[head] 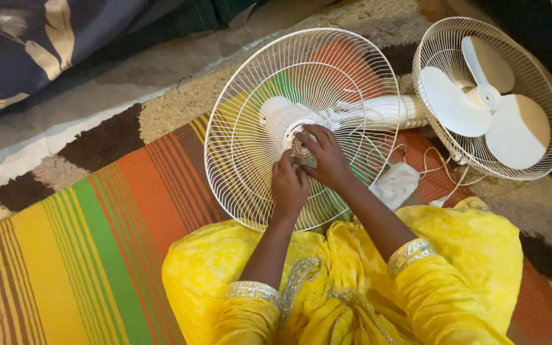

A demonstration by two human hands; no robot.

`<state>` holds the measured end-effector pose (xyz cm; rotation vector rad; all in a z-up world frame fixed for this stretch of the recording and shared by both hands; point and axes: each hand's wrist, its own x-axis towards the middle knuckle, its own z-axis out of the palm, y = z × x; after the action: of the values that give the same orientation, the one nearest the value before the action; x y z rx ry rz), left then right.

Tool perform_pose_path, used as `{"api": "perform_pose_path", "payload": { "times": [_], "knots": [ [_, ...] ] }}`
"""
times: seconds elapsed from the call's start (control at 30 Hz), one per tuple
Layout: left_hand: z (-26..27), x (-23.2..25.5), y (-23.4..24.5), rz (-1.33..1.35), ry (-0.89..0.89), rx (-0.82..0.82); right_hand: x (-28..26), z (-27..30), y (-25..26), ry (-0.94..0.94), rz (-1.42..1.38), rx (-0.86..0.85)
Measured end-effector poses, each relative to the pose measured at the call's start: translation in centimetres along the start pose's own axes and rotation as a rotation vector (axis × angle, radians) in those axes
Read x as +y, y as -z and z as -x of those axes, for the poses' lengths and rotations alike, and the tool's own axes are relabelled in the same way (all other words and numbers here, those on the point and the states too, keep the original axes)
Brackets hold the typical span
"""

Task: The person sits on a mat and disassembles a white table fan. They remove the front grille, unscrew the central hub to detach the fan blades, and then remove the rear grille, leaving the fan in pieces.

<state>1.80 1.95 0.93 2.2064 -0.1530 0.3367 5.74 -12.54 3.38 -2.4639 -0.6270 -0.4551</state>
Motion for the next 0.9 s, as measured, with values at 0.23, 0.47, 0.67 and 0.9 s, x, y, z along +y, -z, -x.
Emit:
{"api": "perform_pose_path", "payload": {
  "times": [0.23, 0.47, 0.67, 0.9],
  "knots": [
    [-1.1, 0.5, 1.3, 0.137, -0.184, 0.168, -2.6, 1.0, -5.1, -0.45, -0.143, 0.431],
    [-1.3, 0.5, 0.9, 0.008, -0.18, 0.139, -2.2, 0.8, -4.7, -0.475, -0.105, 0.403],
    [-0.4, -0.7, -0.5, 0.007, -0.107, 0.151, -1.2, 0.9, -2.6, -0.272, -0.052, 0.255],
    [0.6, -0.4, -1.1, 0.045, 0.119, -0.067, 1.0, 0.8, -0.5, 0.276, 0.337, -0.036]
  ]
}}
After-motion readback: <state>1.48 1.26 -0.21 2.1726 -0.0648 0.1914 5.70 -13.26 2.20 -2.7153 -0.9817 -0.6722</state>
